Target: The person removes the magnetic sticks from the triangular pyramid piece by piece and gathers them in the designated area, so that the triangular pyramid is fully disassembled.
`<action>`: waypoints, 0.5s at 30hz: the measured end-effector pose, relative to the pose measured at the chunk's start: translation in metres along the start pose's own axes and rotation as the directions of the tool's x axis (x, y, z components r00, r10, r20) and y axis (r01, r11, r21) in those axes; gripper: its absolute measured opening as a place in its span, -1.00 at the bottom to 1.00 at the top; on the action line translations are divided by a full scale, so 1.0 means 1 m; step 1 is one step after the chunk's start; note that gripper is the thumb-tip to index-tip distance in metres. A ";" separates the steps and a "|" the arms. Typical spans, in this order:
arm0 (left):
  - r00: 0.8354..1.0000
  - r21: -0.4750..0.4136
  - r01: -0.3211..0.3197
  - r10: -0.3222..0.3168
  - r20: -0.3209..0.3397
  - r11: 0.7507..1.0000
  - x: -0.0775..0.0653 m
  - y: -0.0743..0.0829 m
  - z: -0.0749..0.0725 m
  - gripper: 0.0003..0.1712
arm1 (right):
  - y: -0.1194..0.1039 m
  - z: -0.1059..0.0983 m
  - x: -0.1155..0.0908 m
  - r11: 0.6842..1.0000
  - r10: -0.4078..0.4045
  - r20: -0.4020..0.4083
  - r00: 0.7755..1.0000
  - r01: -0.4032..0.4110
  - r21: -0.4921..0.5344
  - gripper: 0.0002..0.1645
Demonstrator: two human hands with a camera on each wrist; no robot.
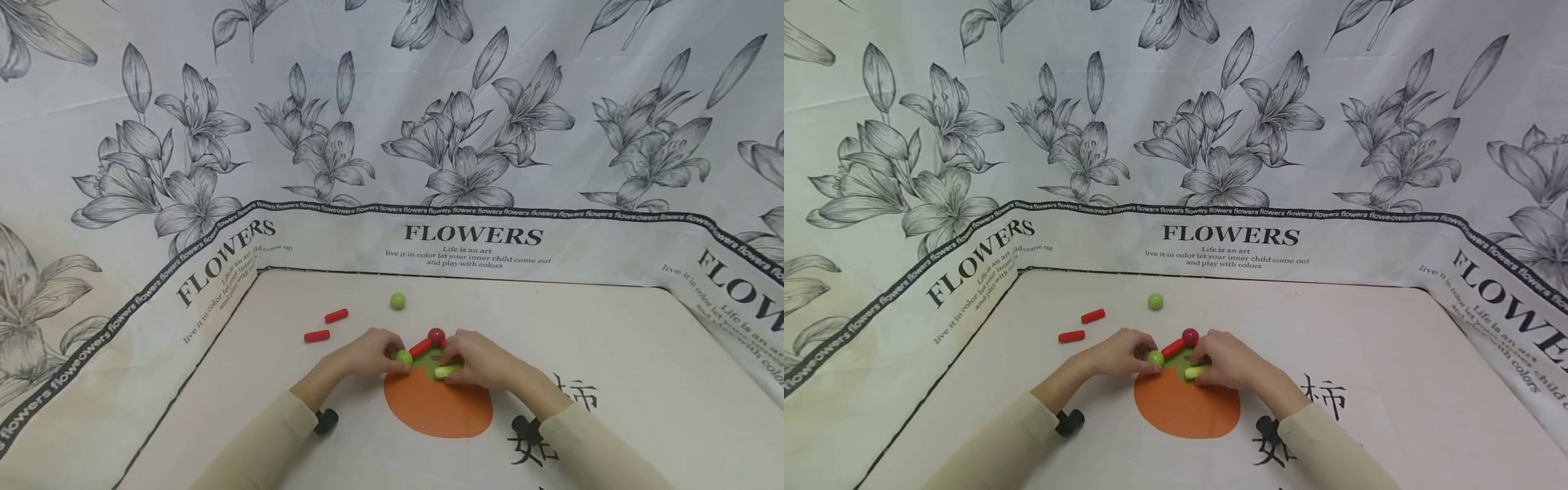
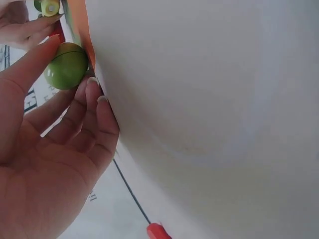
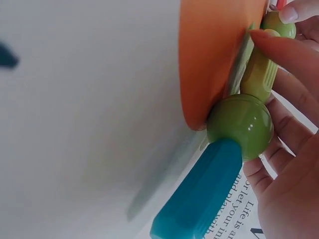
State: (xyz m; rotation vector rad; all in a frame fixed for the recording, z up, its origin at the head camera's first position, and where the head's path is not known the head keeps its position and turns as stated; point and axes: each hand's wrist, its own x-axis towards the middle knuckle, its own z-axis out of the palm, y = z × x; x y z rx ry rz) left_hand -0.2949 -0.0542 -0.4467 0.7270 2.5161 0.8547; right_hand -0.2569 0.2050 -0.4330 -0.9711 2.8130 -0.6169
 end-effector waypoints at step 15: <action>1.000 -0.021 -0.021 0.022 0.007 1.000 0.001 -0.003 -0.001 -0.66 | -0.009 -0.005 0.022 0.988 0.020 -0.080 0.997 -0.007 0.155 -0.59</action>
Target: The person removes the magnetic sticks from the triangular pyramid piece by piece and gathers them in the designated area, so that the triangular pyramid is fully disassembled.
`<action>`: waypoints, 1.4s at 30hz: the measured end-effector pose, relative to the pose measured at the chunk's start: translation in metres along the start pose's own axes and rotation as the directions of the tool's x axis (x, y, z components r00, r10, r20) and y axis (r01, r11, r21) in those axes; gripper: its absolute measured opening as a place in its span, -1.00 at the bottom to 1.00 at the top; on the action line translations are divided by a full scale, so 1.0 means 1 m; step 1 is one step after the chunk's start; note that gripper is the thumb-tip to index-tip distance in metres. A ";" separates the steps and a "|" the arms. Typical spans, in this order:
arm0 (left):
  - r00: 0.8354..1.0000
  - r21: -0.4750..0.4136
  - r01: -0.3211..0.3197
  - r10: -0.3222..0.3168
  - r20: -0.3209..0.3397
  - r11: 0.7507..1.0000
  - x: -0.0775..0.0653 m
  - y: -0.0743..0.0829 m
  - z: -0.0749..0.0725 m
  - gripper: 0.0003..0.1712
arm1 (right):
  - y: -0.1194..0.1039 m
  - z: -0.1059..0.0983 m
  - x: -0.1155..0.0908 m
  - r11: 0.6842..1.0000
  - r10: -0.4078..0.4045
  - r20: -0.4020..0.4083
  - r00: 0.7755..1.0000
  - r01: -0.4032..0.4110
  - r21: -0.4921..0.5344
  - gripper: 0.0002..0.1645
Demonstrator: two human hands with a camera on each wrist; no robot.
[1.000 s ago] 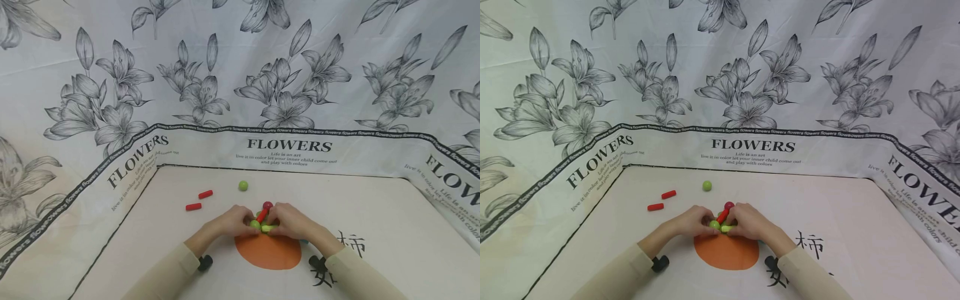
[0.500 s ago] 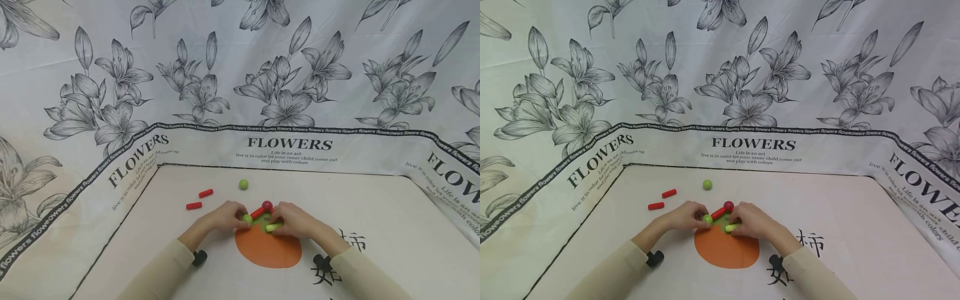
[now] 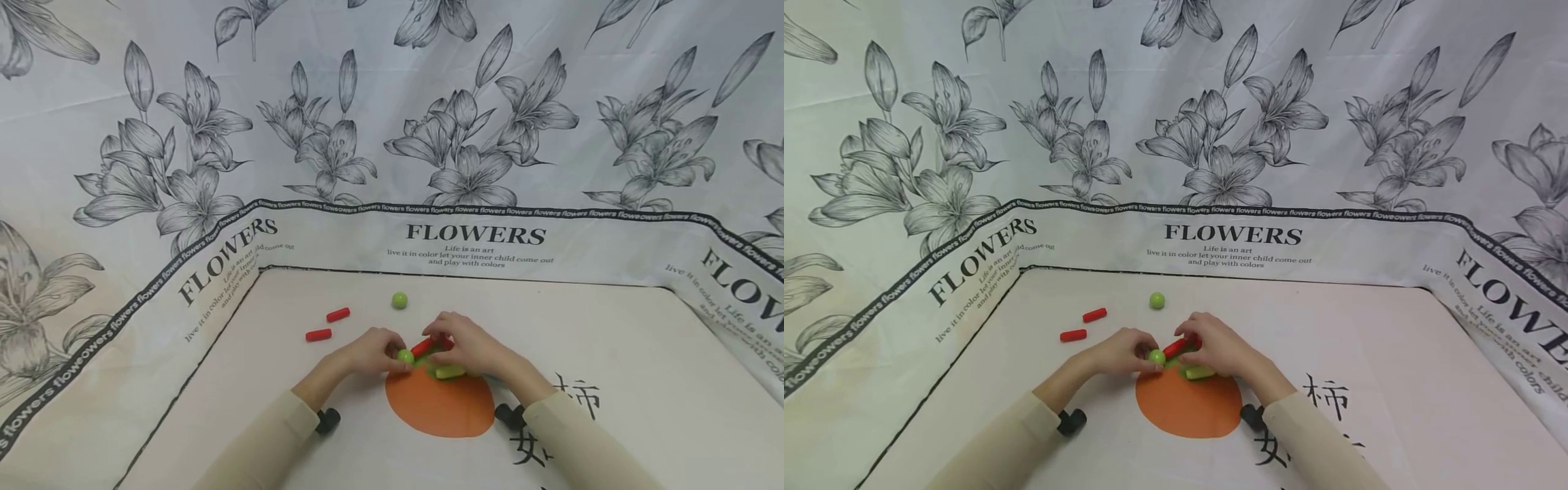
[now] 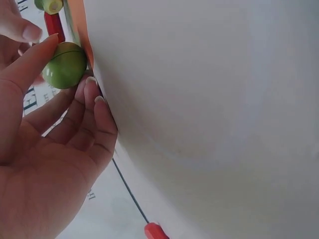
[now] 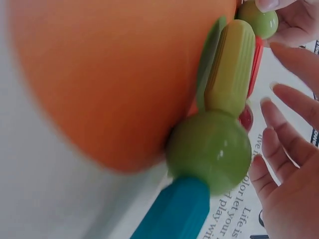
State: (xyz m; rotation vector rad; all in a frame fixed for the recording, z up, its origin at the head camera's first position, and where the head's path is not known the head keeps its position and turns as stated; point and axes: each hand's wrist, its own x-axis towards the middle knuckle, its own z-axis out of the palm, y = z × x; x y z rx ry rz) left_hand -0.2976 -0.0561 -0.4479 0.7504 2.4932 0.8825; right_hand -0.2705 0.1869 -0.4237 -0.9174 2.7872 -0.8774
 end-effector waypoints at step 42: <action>0.976 -0.017 -0.120 0.121 0.179 0.993 -0.019 -0.008 -0.009 -0.78 | -0.006 0.014 0.026 0.960 -0.088 0.025 0.996 0.091 -0.264 -0.82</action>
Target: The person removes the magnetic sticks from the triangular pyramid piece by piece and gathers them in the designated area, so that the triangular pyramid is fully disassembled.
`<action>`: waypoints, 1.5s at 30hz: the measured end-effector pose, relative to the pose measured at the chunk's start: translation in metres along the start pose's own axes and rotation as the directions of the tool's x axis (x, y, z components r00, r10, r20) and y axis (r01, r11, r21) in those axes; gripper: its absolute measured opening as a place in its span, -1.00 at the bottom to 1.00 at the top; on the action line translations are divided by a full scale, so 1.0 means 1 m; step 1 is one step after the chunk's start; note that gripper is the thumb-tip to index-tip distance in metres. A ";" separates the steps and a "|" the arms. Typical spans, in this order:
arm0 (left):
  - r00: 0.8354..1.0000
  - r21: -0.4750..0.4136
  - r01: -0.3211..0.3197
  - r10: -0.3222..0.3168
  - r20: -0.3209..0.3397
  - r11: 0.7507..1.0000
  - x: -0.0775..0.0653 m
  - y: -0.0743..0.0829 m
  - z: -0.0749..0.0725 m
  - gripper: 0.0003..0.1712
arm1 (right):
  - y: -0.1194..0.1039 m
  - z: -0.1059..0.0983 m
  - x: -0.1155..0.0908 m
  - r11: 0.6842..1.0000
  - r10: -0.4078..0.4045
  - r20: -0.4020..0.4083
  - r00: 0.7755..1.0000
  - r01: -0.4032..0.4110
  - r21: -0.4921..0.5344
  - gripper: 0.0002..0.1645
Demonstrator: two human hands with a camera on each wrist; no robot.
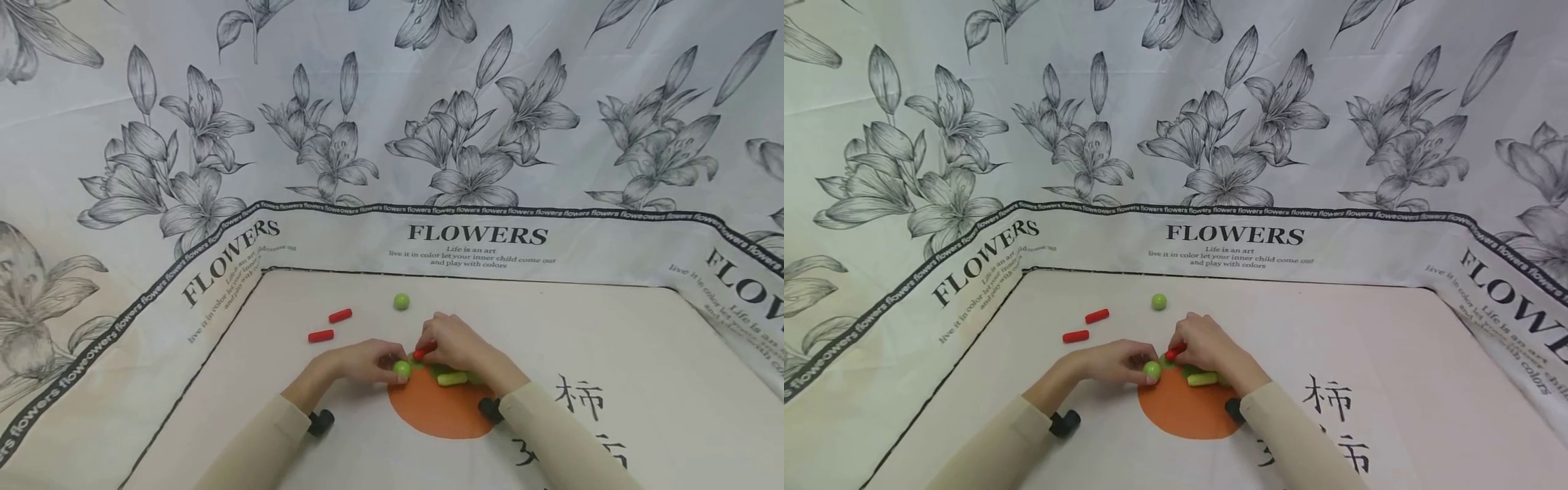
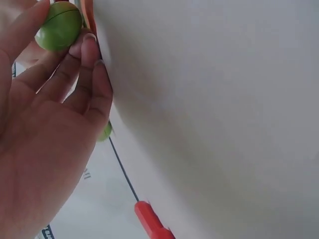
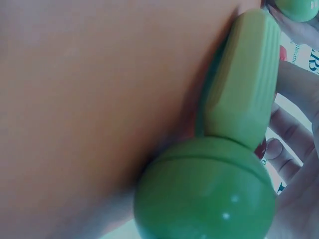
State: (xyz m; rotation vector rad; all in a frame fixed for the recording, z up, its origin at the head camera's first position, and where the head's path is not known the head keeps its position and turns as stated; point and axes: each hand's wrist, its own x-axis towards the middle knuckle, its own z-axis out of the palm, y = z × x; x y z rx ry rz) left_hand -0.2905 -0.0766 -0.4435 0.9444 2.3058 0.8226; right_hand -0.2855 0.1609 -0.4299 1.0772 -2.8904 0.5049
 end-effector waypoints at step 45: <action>0.757 -0.077 0.419 -0.395 -0.521 0.905 0.074 -0.025 -0.046 -0.33 | 0.017 -0.007 -0.027 0.919 0.350 -0.069 0.934 -0.327 0.220 -0.82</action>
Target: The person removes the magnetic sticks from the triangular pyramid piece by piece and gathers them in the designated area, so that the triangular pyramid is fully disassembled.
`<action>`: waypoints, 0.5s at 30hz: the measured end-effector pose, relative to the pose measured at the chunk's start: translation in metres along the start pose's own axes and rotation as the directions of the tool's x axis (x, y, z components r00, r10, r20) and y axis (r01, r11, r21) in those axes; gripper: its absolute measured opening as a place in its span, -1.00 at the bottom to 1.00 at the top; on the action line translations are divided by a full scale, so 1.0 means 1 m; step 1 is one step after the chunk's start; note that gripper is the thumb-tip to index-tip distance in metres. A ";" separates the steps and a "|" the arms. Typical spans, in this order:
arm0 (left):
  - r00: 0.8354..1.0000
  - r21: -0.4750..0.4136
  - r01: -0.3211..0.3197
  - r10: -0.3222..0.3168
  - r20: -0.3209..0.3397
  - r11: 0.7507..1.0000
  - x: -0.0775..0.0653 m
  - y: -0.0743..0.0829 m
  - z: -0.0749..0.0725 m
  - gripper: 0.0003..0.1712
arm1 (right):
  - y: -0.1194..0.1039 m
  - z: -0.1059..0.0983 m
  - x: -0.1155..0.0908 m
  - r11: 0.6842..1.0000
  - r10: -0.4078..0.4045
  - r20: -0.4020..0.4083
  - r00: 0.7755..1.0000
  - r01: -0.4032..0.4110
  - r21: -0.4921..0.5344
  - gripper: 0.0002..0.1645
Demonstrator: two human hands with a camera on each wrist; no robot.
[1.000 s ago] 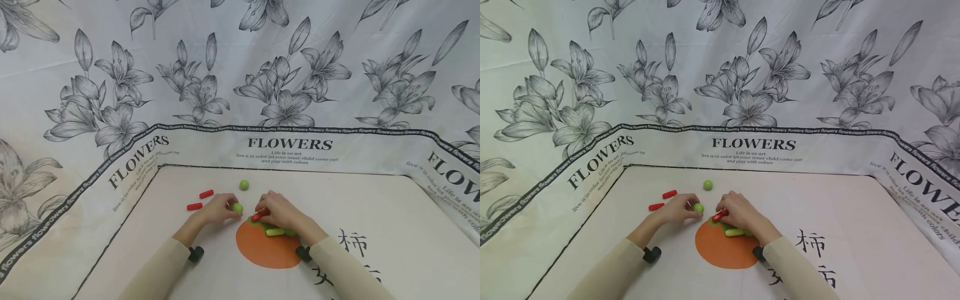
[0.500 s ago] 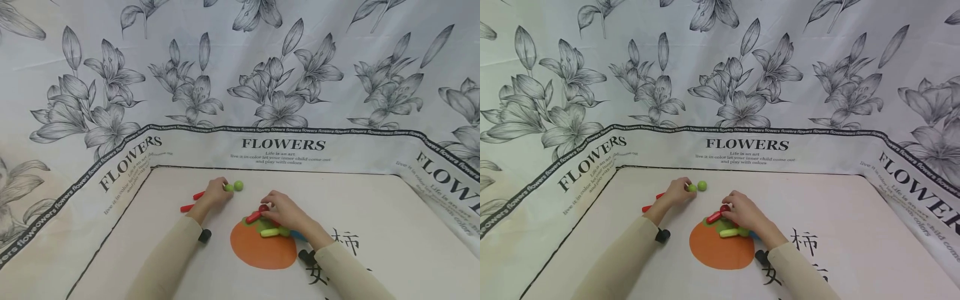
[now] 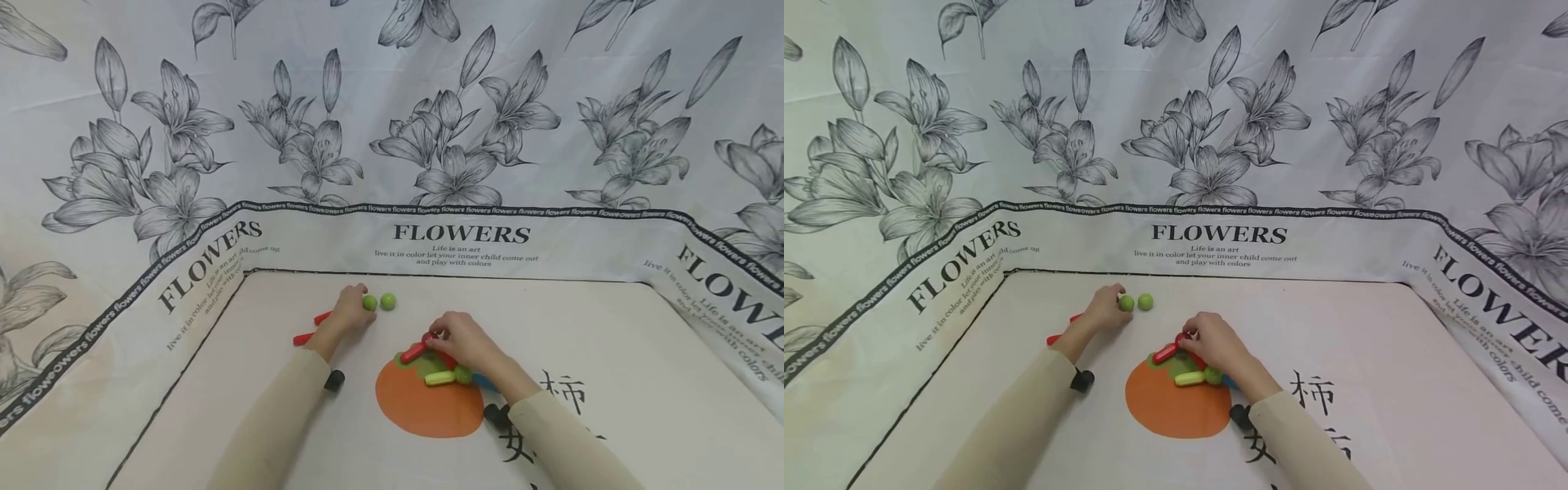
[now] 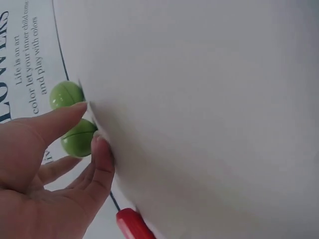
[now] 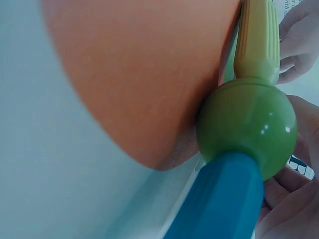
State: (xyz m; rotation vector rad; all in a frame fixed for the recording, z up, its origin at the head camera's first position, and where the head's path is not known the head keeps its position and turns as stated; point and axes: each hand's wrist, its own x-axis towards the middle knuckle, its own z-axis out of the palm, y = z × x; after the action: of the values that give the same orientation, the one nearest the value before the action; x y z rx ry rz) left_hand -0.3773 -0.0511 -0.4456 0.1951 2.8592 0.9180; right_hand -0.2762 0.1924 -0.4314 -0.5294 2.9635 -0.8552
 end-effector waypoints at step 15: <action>0.947 -0.078 -0.282 0.290 0.137 0.956 -0.062 0.013 -0.013 -0.36 | 0.000 0.005 0.004 0.999 0.026 0.011 1.000 -0.026 0.025 -0.81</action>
State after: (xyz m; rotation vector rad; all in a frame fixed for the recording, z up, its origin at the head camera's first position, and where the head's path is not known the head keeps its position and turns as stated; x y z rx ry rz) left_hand -0.3172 -0.0581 -0.4217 0.6583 2.7071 0.9861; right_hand -0.2792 0.1886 -0.4354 -0.4913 2.9389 -0.8833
